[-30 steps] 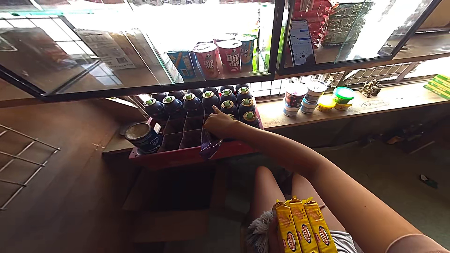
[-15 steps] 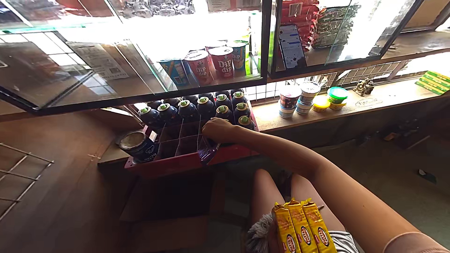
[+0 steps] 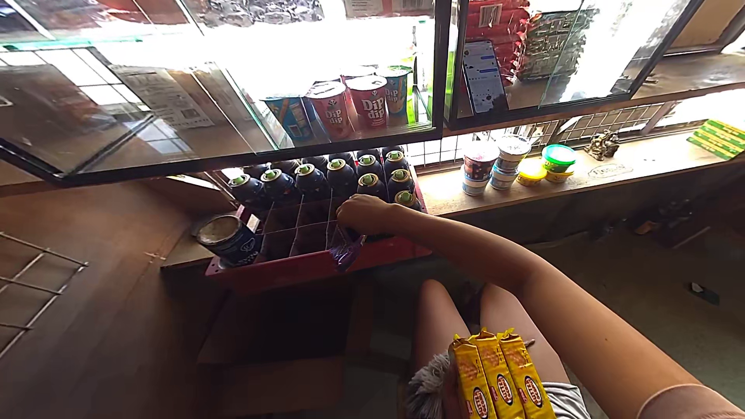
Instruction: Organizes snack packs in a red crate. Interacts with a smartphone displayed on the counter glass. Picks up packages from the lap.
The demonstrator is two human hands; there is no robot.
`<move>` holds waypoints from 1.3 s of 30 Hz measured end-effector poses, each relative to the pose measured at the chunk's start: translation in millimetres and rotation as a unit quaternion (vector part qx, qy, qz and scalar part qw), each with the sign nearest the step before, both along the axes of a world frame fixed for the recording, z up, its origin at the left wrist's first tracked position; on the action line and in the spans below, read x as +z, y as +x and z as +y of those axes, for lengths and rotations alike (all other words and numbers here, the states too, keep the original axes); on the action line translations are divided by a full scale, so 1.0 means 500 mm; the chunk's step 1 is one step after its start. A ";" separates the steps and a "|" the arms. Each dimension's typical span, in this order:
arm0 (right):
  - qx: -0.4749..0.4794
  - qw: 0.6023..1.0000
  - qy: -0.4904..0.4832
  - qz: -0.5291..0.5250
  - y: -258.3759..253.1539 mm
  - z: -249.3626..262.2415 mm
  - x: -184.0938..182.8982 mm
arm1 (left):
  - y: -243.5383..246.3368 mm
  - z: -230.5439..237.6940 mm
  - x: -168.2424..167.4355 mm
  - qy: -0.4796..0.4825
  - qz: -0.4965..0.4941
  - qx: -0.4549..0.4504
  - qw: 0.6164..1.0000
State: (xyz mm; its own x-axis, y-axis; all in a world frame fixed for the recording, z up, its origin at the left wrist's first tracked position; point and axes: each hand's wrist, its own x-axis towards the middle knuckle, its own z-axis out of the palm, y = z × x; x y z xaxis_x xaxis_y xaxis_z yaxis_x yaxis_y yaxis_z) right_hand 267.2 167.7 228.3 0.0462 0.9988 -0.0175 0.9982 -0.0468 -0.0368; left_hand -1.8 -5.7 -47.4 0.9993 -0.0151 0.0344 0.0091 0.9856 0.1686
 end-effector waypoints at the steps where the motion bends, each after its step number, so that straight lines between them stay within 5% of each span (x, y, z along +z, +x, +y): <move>1: 0.002 1.000 0.001 -0.001 0.002 0.002 -0.002 | 0.001 0.000 -0.004 -0.003 -0.009 -0.003 1.000; 23: -0.117 0.984 0.098 0.095 0.015 0.001 0.014 | 0.001 0.009 0.037 -0.032 0.019 -0.066 0.997; 30: -0.090 0.973 0.140 0.160 0.026 0.001 0.018 | 0.001 0.008 0.052 -0.035 0.010 -0.057 0.998; 35: -0.112 0.989 0.036 0.091 -0.005 0.001 0.033 | 0.001 0.008 0.036 -0.034 0.009 -0.074 0.997; 39: -0.118 0.983 0.064 0.126 0.006 0.018 0.041 | 0.000 0.008 0.036 -0.033 0.012 -0.080 0.996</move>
